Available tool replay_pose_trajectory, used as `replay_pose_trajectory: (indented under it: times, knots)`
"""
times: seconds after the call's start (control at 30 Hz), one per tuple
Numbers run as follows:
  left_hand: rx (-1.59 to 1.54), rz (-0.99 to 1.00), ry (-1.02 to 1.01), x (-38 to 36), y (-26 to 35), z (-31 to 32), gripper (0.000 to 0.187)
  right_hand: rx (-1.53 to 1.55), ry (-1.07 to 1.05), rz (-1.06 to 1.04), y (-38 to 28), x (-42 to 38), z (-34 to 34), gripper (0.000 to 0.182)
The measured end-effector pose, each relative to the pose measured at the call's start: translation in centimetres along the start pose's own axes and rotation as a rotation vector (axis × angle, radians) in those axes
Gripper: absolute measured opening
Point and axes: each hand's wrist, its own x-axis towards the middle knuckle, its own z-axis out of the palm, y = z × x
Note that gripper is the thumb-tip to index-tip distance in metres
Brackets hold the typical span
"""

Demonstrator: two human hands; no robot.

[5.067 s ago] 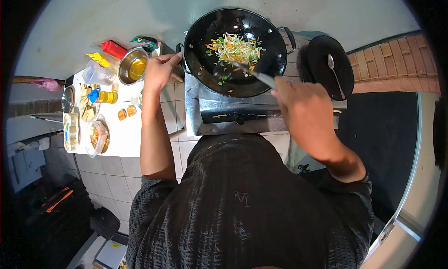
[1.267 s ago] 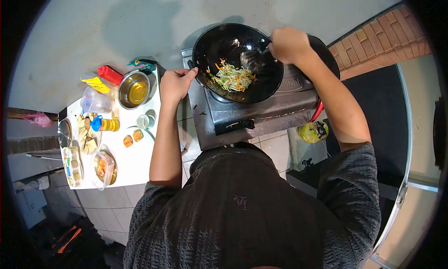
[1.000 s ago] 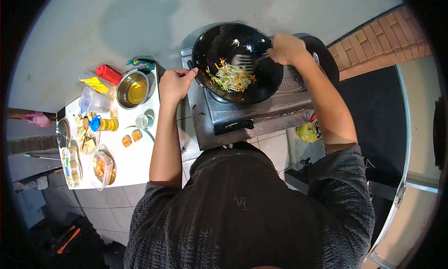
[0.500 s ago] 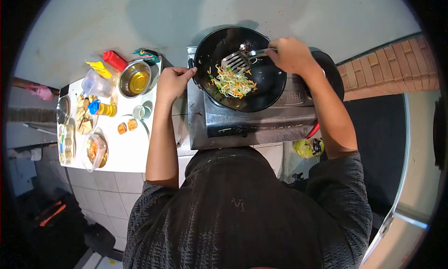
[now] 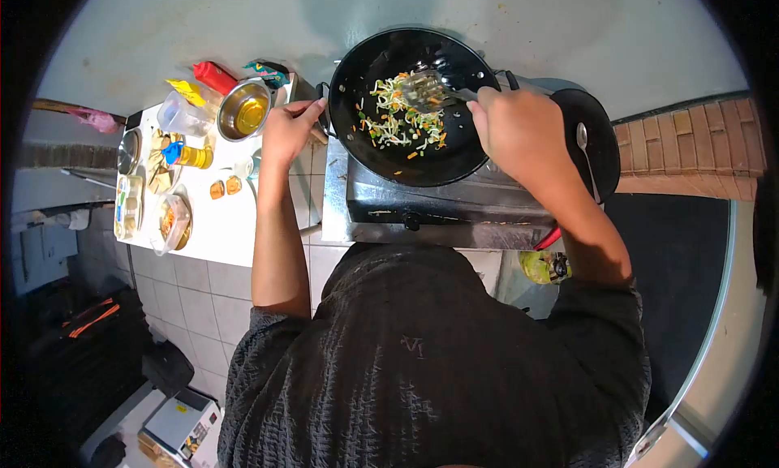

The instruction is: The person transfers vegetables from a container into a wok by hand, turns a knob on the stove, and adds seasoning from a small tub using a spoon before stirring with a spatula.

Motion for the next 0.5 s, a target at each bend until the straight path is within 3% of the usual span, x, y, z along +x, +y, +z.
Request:
replay_pose_trajectory:
  times: [0.1,0.2,0.33,0.5]
  knots:
    - [0.041,0.02,0.011,-0.1,0.1,0.0,0.038,0.074,0.009,-0.151,-1.1,-2.0,-0.6,0.011]
    - [0.109,-0.029,-0.014,-0.6,1.4,-0.3,0.039,-0.002,0.054,-0.263,-2.6,-3.1,2.9,0.008]
    - [0.111,-0.021,0.012,-0.5,1.1,-0.2,0.039,-0.041,0.05,-0.147,-1.6,-1.6,3.3,0.009]
    - [0.052,-0.069,-0.008,-0.9,1.1,-0.3,0.04,0.056,0.079,-0.212,-3.3,-3.9,0.5,0.018]
